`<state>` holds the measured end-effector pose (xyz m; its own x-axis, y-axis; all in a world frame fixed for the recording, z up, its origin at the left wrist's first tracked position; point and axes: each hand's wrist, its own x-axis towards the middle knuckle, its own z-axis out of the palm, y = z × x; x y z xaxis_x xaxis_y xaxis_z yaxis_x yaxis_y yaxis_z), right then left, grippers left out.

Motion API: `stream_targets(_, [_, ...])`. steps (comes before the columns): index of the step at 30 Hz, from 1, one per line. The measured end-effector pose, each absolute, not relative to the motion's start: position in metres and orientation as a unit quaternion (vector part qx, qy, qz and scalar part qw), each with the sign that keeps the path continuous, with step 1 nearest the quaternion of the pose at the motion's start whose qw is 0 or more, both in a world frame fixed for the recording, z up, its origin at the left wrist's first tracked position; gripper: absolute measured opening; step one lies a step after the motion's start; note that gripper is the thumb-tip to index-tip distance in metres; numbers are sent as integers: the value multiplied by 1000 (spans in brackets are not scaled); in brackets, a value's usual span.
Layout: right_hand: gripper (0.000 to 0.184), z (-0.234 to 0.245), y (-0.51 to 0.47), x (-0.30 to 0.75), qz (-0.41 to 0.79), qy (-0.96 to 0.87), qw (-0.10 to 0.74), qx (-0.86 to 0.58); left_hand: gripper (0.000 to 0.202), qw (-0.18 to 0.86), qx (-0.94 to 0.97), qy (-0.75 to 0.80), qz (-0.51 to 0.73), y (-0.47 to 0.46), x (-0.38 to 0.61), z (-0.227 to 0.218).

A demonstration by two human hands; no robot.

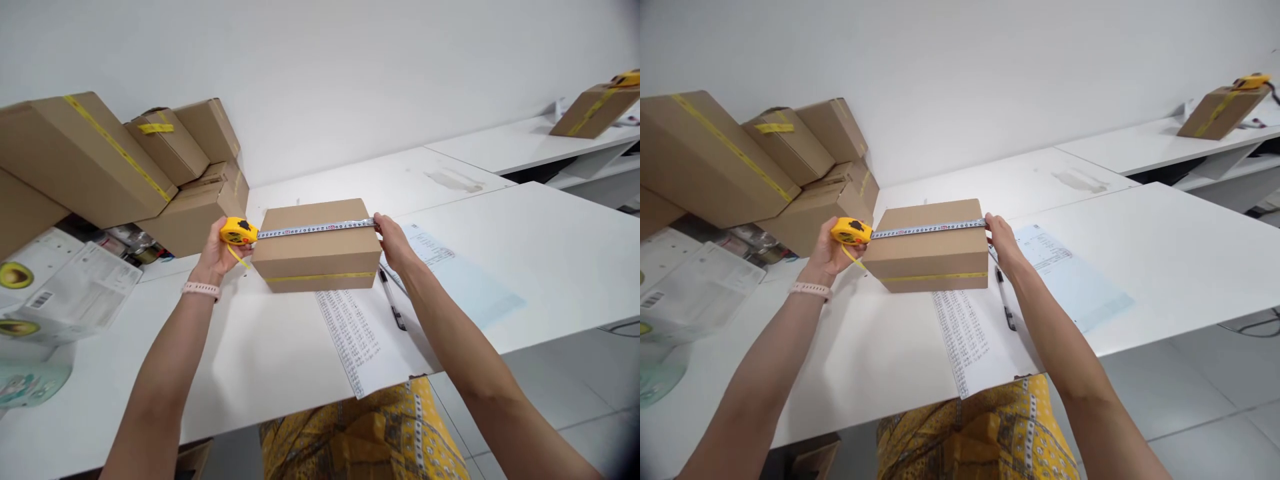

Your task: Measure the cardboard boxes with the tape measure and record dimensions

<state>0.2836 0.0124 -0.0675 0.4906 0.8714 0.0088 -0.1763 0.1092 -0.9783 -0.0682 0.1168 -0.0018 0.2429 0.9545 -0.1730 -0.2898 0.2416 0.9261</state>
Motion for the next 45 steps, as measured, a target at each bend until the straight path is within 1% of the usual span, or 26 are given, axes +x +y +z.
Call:
stream_targets(4, [42,-61,17,301,423,-337,625,-562,38,676,409,395,468,75,-75,-9])
stream_targets(8, [44,-55,20,314,433,-385,574,-579,36,662,416,400,478,55,-80,-9])
stream_targets(13, [36,-50,22,313,386,-405,576,-597,31,652,423,433,456,58,-81,3])
stream_targets(16, [31,-45,24,310,364,-413,569,-611,29,634,418,453,467,56,-88,8])
stream_targets(23, [23,-33,18,300,355,-386,541,-658,37,635,381,489,460,54,-115,5])
stream_targets(27, [25,-34,18,301,345,-387,546,-658,35,639,404,468,457,56,-116,4])
stream_targets(32, [31,-28,14,299,324,-409,509,-685,37,640,424,465,440,60,-112,2])
stream_targets(37, [33,-18,8,293,315,-413,498,-694,38,636,437,470,429,67,-112,1])
stream_targets(41, [34,-25,10,297,317,-434,500,-679,42,631,436,486,419,72,-113,2])
stream_targets(45, [34,-30,14,300,298,-455,486,-684,41,634,436,483,418,73,-113,1])
